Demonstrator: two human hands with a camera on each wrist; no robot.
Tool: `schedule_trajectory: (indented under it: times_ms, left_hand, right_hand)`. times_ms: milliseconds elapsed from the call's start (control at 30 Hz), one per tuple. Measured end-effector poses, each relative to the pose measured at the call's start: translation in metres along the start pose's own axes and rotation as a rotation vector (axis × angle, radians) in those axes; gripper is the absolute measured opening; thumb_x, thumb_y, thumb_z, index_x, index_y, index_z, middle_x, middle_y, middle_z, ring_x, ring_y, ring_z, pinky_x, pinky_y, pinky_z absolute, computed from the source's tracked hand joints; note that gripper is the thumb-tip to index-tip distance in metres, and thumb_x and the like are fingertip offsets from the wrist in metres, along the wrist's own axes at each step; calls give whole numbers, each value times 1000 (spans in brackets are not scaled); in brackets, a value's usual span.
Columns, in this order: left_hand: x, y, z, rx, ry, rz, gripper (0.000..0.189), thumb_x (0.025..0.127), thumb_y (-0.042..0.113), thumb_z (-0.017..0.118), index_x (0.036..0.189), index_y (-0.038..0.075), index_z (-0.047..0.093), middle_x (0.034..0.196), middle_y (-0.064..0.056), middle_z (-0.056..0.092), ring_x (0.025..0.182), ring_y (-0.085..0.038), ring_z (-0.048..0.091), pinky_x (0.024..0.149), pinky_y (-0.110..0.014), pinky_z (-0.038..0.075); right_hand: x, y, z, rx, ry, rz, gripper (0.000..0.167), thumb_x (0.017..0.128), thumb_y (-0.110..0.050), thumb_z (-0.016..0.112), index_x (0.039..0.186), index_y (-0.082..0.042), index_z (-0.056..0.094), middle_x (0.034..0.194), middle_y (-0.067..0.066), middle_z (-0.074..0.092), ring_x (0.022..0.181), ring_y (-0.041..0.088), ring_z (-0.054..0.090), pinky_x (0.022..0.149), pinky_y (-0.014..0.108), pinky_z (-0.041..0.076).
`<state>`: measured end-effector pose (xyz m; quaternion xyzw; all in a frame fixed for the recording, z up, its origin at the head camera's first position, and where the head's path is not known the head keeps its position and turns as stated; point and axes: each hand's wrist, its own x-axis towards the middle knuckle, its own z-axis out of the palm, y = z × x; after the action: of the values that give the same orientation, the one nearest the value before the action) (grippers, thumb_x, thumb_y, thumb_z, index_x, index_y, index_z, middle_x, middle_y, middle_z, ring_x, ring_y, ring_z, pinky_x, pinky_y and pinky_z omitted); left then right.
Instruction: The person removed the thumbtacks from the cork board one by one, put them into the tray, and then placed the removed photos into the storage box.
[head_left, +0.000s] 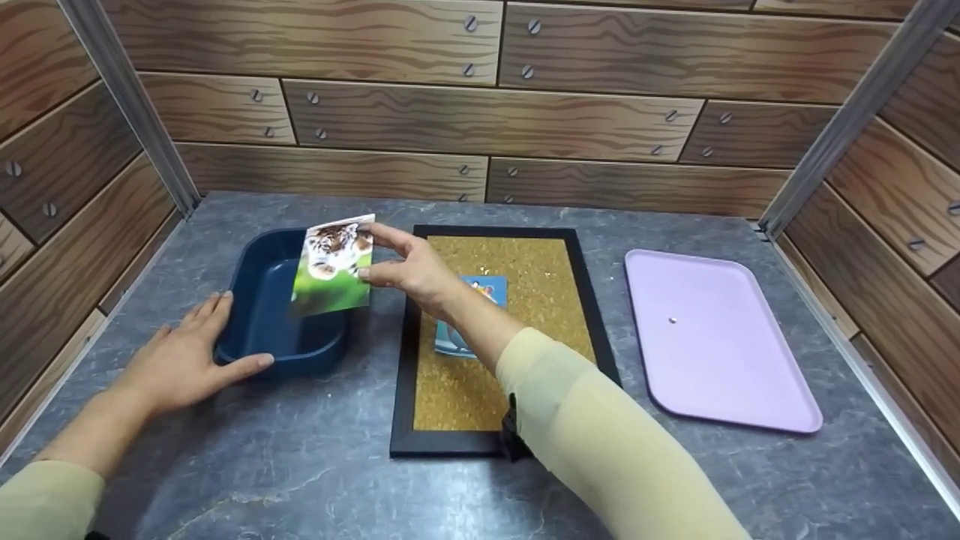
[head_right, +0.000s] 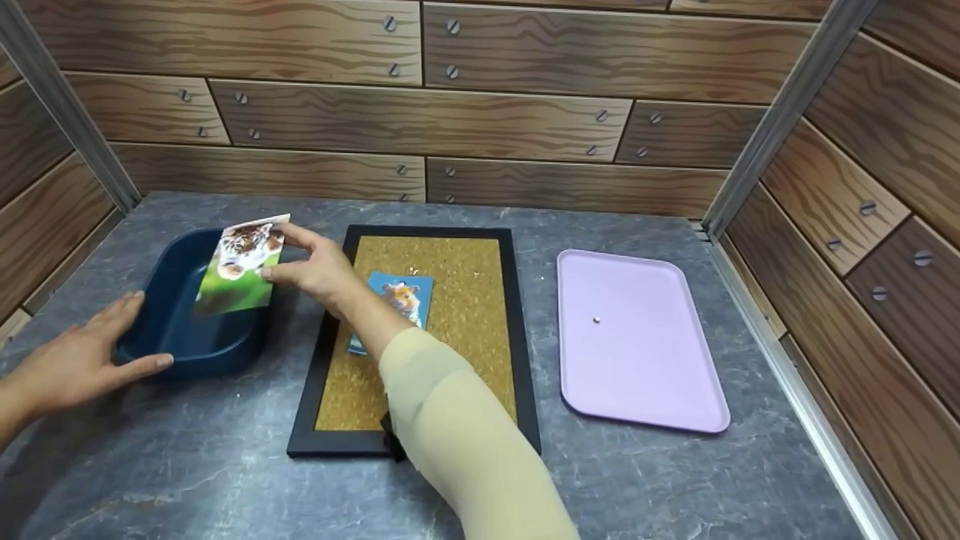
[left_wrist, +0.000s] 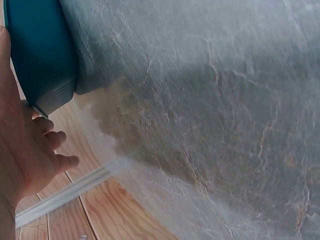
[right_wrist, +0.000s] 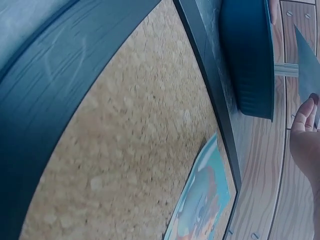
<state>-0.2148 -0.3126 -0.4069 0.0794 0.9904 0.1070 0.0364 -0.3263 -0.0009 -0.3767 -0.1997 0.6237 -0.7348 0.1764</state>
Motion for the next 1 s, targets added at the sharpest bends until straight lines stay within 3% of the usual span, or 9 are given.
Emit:
schedule_trajectory:
  times_ms: [233, 600, 1000]
  left_hand:
    - [2, 1, 0, 5, 15, 28, 115, 84, 81, 43, 157, 1, 3, 162, -25, 7, 144, -53, 15, 106, -76, 14]
    - [-1, -3, 1, -18, 18, 25, 115, 84, 80, 44, 157, 1, 3, 163, -24, 7, 144, -54, 14, 106, -76, 13]
    - [0, -2, 1, -26, -4, 25, 116, 85, 80, 43, 157, 1, 0, 163, -24, 3, 144, -54, 13, 107, -76, 12]
  right_hand:
    - [1, 4, 11, 11, 33, 15, 74, 82, 11, 70, 148, -8, 43, 141, 11, 52, 85, 15, 69, 85, 34, 58]
    - [0, 11, 31, -18, 3, 19, 74, 81, 8, 72, 148, -9, 45, 147, 12, 49, 85, 15, 68, 83, 33, 59]
    - [0, 20, 33, -91, 10, 62, 74, 82, 0, 76, 148, -14, 46, 147, 6, 50, 92, 14, 67, 86, 38, 58]
